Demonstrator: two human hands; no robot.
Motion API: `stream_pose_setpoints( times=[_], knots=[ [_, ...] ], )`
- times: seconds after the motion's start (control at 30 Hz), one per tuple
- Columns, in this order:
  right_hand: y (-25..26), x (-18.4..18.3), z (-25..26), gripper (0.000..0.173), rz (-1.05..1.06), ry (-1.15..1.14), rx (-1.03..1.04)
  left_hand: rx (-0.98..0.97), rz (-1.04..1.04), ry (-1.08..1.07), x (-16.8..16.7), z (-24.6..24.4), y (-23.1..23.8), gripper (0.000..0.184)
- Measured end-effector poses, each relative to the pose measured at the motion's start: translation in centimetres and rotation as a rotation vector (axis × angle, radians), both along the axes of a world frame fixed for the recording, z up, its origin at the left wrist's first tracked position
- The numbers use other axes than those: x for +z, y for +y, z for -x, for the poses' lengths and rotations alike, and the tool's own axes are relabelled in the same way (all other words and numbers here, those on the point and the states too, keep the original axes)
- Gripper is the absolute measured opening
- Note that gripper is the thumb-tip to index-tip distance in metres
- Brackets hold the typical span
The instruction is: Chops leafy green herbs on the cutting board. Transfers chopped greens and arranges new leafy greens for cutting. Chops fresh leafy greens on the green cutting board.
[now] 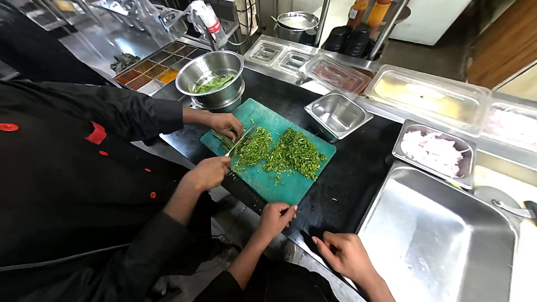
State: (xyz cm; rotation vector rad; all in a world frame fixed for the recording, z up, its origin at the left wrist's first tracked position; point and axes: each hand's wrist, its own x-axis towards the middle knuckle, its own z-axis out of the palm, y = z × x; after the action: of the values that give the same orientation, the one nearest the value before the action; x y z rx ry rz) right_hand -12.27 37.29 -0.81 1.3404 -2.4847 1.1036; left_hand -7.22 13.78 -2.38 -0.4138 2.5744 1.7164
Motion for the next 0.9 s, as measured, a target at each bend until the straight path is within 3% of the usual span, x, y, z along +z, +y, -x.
stream_pose_setpoints(
  times=[0.9],
  knots=[
    [0.05, 0.01, 0.04, 0.051, 0.001, -0.004, 0.014, 0.013, 0.005, -0.006, 0.17, 0.01, 0.14, 0.039]
  ],
)
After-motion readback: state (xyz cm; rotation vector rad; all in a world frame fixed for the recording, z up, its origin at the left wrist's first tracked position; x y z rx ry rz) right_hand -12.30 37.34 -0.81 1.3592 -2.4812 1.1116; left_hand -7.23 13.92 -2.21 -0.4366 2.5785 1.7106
